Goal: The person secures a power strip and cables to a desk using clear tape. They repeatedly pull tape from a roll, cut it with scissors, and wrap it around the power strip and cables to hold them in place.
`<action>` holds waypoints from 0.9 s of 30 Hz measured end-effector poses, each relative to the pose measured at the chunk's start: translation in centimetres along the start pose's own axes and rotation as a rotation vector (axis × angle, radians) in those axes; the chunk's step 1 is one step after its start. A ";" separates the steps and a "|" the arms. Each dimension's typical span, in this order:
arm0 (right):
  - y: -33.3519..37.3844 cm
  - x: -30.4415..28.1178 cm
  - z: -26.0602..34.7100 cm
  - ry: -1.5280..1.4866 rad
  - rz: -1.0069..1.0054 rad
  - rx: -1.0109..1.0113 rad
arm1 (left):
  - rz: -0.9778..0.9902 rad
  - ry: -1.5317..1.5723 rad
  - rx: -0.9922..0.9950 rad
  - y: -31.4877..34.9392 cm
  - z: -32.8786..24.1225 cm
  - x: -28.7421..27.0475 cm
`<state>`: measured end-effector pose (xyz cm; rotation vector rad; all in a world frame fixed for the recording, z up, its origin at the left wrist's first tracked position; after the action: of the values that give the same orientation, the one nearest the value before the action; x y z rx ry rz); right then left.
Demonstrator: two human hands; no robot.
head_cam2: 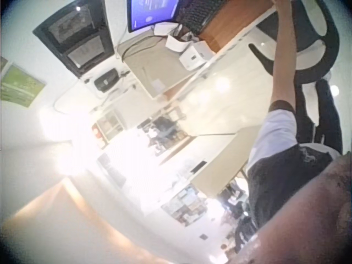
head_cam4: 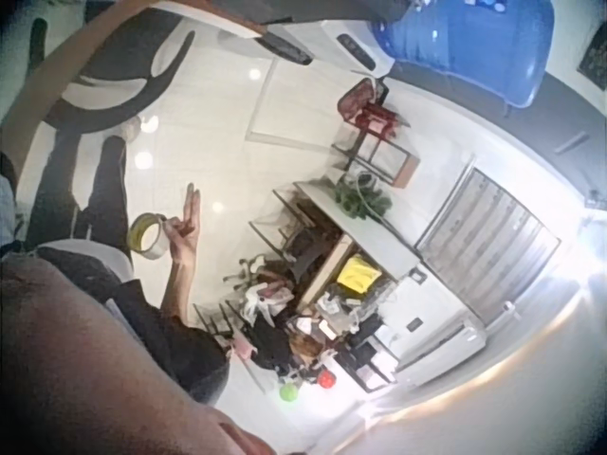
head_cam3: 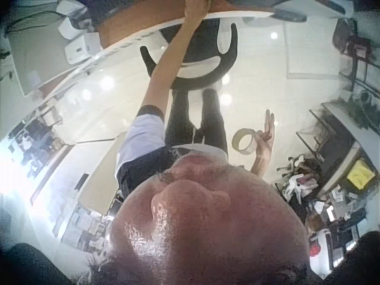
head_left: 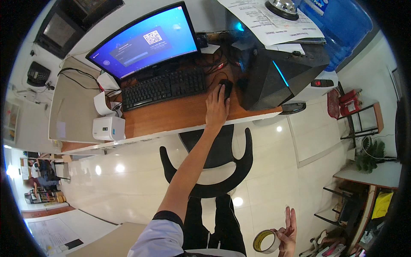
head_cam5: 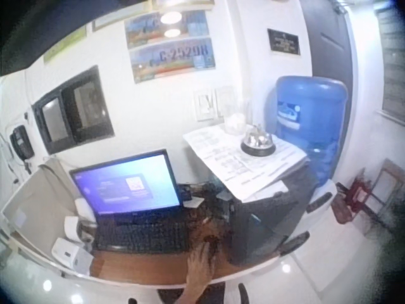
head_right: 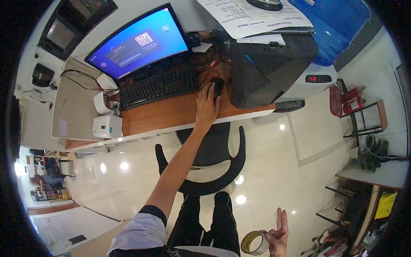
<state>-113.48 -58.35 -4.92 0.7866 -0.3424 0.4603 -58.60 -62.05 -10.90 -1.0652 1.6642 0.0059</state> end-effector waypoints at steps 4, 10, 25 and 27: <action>0.2 0.1 0.3 0.033 -0.050 0.015 | 0.002 0.009 -0.005 0.1 -0.1 0.1; 0.7 1.3 0.8 0.175 0.015 0.022 | 0.024 0.005 -0.019 0.1 0.3 -0.2; 1.1 -0.5 -0.3 0.083 0.015 -0.009 | 0.016 0.005 -0.012 0.0 -0.2 -0.7; 1.1 0.1 -0.6 0.066 0.049 -0.027 | 0.020 0.007 -0.018 0.0 -0.3 -0.8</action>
<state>-113.90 -57.20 -4.57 0.7365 -0.3059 0.5259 -58.79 -61.67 -10.13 -1.0632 1.6843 0.0300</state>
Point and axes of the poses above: each hand's wrist, its own y-axis away from the middle knuckle, its own x-axis out of the palm, z = x × y, the point moved 10 cm from there along -y, towards the middle knuckle, and after that the axes turned 2 degrees about z, right-handed, at the moved point
